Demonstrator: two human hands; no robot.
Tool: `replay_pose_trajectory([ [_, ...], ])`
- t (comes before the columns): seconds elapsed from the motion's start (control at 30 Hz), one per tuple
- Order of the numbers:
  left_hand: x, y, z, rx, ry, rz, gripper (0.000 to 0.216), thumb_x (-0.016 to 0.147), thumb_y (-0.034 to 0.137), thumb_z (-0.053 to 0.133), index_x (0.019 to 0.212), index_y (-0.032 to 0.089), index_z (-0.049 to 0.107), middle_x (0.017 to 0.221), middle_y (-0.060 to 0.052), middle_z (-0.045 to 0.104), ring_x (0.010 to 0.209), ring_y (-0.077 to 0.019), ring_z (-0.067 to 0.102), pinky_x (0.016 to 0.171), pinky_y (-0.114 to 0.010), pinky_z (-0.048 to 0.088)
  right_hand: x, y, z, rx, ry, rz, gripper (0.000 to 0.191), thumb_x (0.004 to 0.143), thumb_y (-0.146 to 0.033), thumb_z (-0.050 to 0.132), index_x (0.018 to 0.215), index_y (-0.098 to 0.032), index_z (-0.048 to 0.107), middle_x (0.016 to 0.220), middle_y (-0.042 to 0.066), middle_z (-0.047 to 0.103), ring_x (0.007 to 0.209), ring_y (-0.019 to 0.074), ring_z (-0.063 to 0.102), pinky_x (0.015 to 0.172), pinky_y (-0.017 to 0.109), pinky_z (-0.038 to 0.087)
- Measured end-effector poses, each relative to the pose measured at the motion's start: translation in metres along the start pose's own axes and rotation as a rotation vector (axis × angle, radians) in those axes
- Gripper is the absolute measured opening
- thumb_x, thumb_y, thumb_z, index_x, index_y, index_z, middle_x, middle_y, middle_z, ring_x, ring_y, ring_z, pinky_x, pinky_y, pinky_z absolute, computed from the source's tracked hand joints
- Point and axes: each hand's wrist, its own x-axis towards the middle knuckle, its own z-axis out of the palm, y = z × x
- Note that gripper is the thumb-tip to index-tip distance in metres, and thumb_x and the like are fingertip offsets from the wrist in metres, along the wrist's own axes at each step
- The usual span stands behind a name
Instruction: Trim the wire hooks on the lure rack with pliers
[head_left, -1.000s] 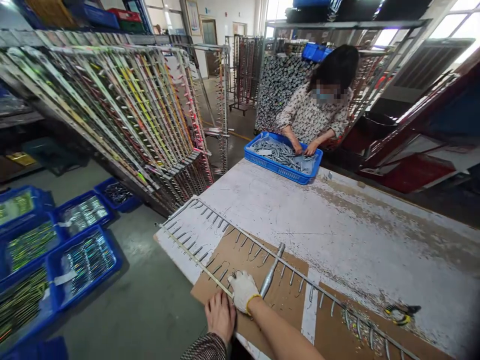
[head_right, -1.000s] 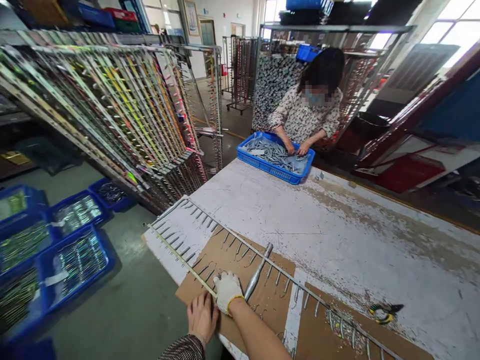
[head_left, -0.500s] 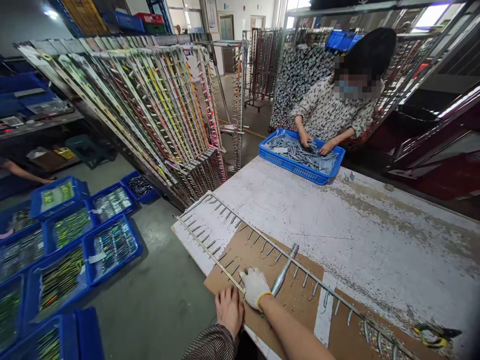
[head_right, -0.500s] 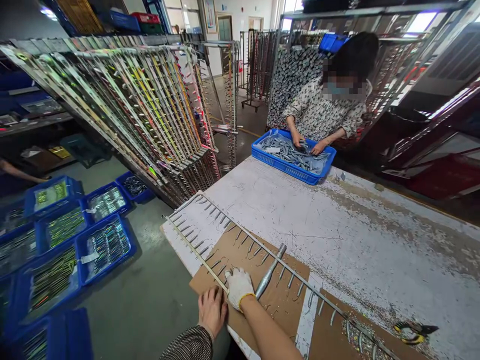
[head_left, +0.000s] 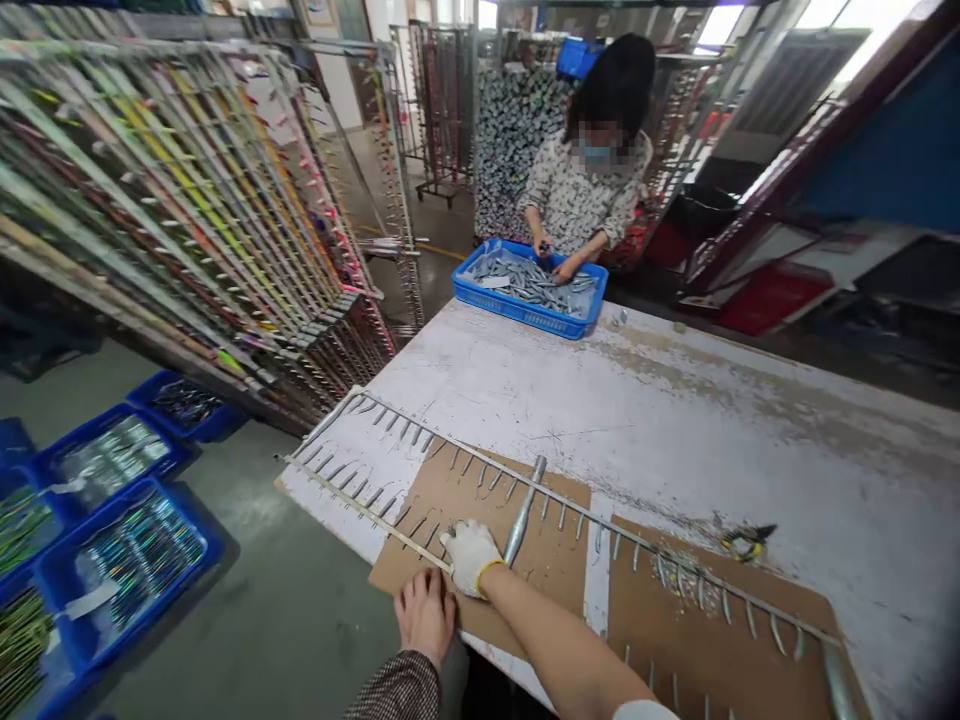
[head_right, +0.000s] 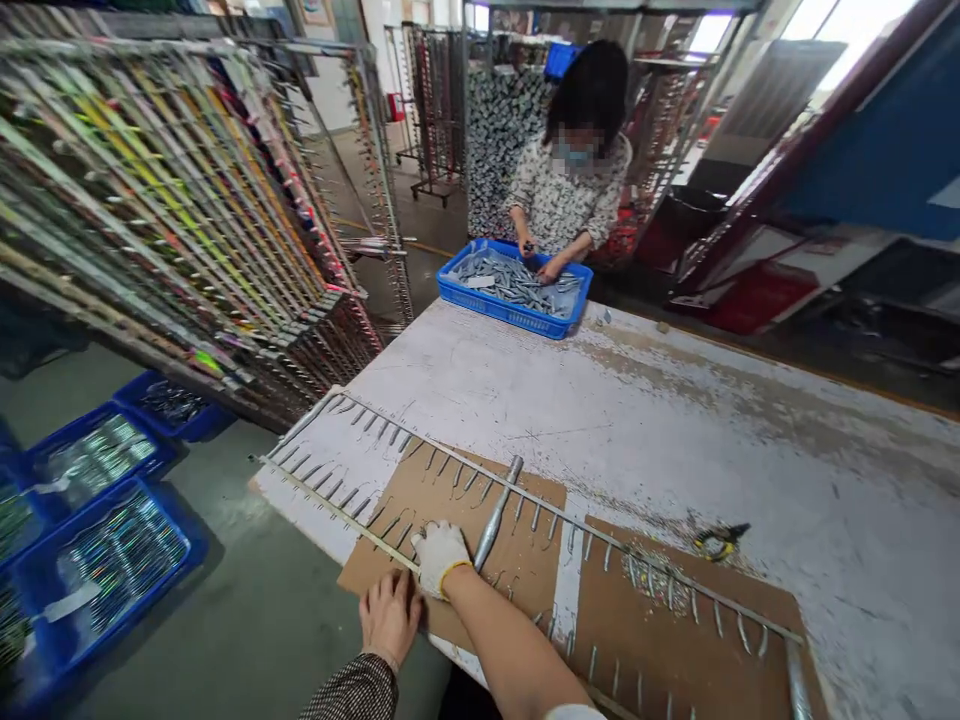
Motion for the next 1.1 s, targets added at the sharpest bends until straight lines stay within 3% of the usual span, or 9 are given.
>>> replay_pose_trajectory([
  [0.13,-0.005,0.007,-0.002,0.005,-0.028,0.183,0.039,0.092,0.025,0.047,0.123,0.024,0.070,0.133,-0.010,0.062,0.125,-0.0280,0.048,0.113,-0.045,0.022,0.001,-0.002,-0.009,0.076,0.025,0.032,0.048,0.089,-0.045,0.068,0.129,-0.019,0.057,0.125,0.009,0.058,0.114,0.0279,0.056,0.097,0.050,0.048],
  [0.27,-0.003,0.008,-0.006,0.020,-0.160,0.138,0.042,0.095,0.031,0.043,0.129,0.025,0.066,0.133,-0.010,0.063,0.125,-0.0275,0.051,0.108,-0.043,0.029,-0.022,0.016,-0.014,0.200,0.126,0.098,0.052,0.096,-0.043,0.060,0.141,-0.021,0.049,0.124,0.009,0.061,0.109,0.0249,0.060,0.094,0.046,0.050],
  [0.43,0.006,-0.014,-0.012,0.044,-0.320,0.174,0.039,0.096,0.030,0.040,0.125,0.029,0.067,0.129,-0.006,0.066,0.121,-0.0230,0.057,0.107,-0.040,0.033,-0.104,0.083,0.001,0.350,0.263,0.400,0.044,0.100,-0.036,0.056,0.141,-0.021,0.052,0.127,0.009,0.063,0.116,0.0235,0.060,0.102,0.045,0.047],
  [0.53,0.013,-0.021,-0.012,0.030,-0.325,0.160,0.040,0.097,0.031,0.037,0.122,0.028,0.068,0.126,-0.007,0.067,0.119,-0.0229,0.060,0.103,-0.039,0.039,-0.165,0.131,0.020,0.432,0.319,0.655,0.042,0.101,-0.030,0.054,0.141,-0.018,0.053,0.129,0.011,0.064,0.119,0.0232,0.060,0.105,0.044,0.046],
  [0.67,0.022,-0.012,-0.007,-0.025,-0.291,0.113,0.041,0.096,0.033,0.034,0.117,0.024,0.068,0.121,-0.009,0.069,0.115,-0.0256,0.063,0.095,-0.039,0.048,-0.232,0.180,0.047,0.533,0.385,0.890,0.039,0.102,-0.024,0.049,0.140,-0.017,0.055,0.134,0.012,0.063,0.120,0.0212,0.061,0.108,0.043,0.044],
  [0.87,0.037,0.026,0.007,-0.142,-0.149,0.150,0.043,0.095,0.038,0.033,0.110,0.018,0.068,0.114,-0.013,0.071,0.110,-0.0286,0.065,0.094,-0.040,0.051,-0.279,0.223,0.062,0.629,0.423,0.993,0.041,0.101,-0.022,0.046,0.140,-0.017,0.056,0.136,0.011,0.063,0.122,0.0196,0.061,0.110,0.040,0.043],
  [1.0,0.054,0.082,0.003,-0.047,-0.096,0.196,0.047,0.094,0.038,0.036,0.120,0.010,0.063,0.122,-0.019,0.067,0.113,-0.0313,0.062,0.100,-0.042,0.047,-0.294,0.242,0.064,0.657,0.415,0.948,0.039,0.101,-0.025,0.049,0.138,-0.017,0.058,0.136,0.011,0.062,0.125,0.0202,0.059,0.112,0.041,0.040],
  [1.1,0.075,0.132,-0.008,0.056,-0.126,0.140,0.052,0.095,0.038,0.036,0.131,0.004,0.053,0.125,-0.022,0.064,0.116,-0.0334,0.061,0.098,-0.043,0.045,-0.307,0.249,0.068,0.681,0.386,0.915,0.038,0.099,-0.026,0.053,0.135,-0.016,0.060,0.135,0.010,0.064,0.124,0.0206,0.059,0.112,0.042,0.040],
])
